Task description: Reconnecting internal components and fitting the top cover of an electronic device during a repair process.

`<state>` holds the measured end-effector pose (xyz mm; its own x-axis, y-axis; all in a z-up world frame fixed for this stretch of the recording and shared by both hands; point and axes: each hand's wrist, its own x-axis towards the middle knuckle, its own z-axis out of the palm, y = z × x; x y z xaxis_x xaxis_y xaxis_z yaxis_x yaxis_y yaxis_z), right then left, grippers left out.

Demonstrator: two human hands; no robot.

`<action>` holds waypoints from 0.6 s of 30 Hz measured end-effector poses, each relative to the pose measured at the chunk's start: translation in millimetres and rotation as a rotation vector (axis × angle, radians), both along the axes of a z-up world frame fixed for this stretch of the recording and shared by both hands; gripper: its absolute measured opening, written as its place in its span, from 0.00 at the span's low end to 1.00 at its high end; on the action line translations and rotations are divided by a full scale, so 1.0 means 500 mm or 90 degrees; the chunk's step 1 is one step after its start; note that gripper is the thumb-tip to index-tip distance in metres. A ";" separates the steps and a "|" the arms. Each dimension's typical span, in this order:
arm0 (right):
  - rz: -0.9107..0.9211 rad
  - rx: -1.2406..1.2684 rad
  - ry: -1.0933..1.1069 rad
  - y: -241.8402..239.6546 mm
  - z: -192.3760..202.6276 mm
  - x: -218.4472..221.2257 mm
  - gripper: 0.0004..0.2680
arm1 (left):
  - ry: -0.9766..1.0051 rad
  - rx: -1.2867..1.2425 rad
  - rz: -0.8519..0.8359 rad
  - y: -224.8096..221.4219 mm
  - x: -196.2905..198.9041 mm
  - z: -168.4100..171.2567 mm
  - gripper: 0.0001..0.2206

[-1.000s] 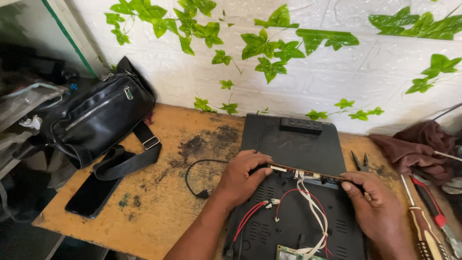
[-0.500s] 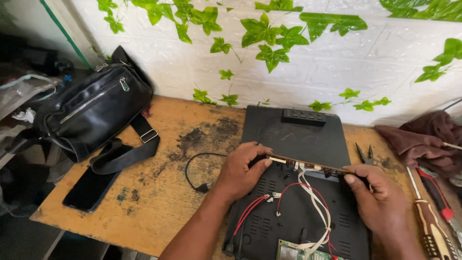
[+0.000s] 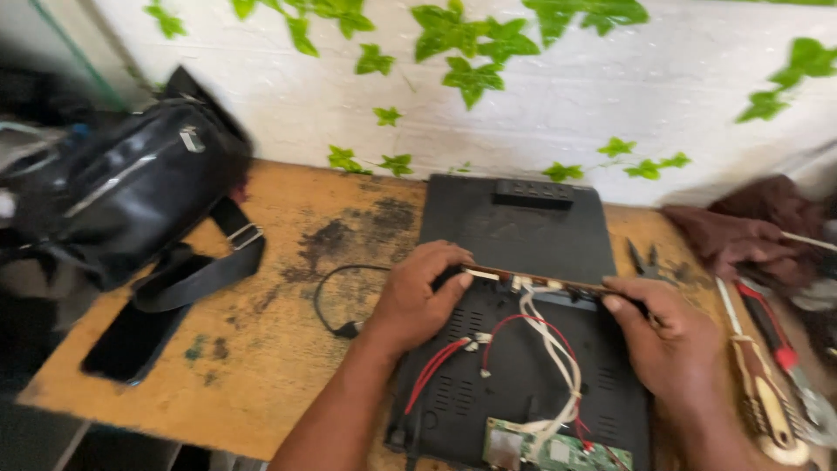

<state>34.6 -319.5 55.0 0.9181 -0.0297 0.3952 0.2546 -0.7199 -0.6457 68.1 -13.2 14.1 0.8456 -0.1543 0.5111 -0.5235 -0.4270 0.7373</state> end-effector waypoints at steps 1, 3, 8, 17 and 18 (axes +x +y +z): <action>-0.011 -0.002 0.002 -0.002 0.000 0.001 0.08 | 0.002 -0.002 -0.011 -0.002 -0.003 0.005 0.13; -0.053 0.018 0.035 -0.004 -0.003 0.002 0.09 | 0.049 -0.023 -0.005 -0.003 -0.011 0.014 0.16; 0.038 0.093 -0.098 -0.013 -0.036 0.016 0.06 | -0.045 0.000 -0.003 0.001 -0.004 0.002 0.12; 0.078 0.127 -0.194 -0.011 -0.047 0.021 0.04 | -0.070 -0.052 0.009 -0.004 -0.001 -0.009 0.13; 0.076 0.132 -0.190 -0.010 -0.048 0.022 0.04 | -0.060 -0.073 0.011 -0.005 -0.001 -0.007 0.13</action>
<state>45.8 -324.6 31.2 0.7655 -0.0369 0.6424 0.5274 -0.5359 -0.6593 67.8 -15.8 10.6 0.7955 -0.0760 0.6012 -0.5854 -0.3524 0.7301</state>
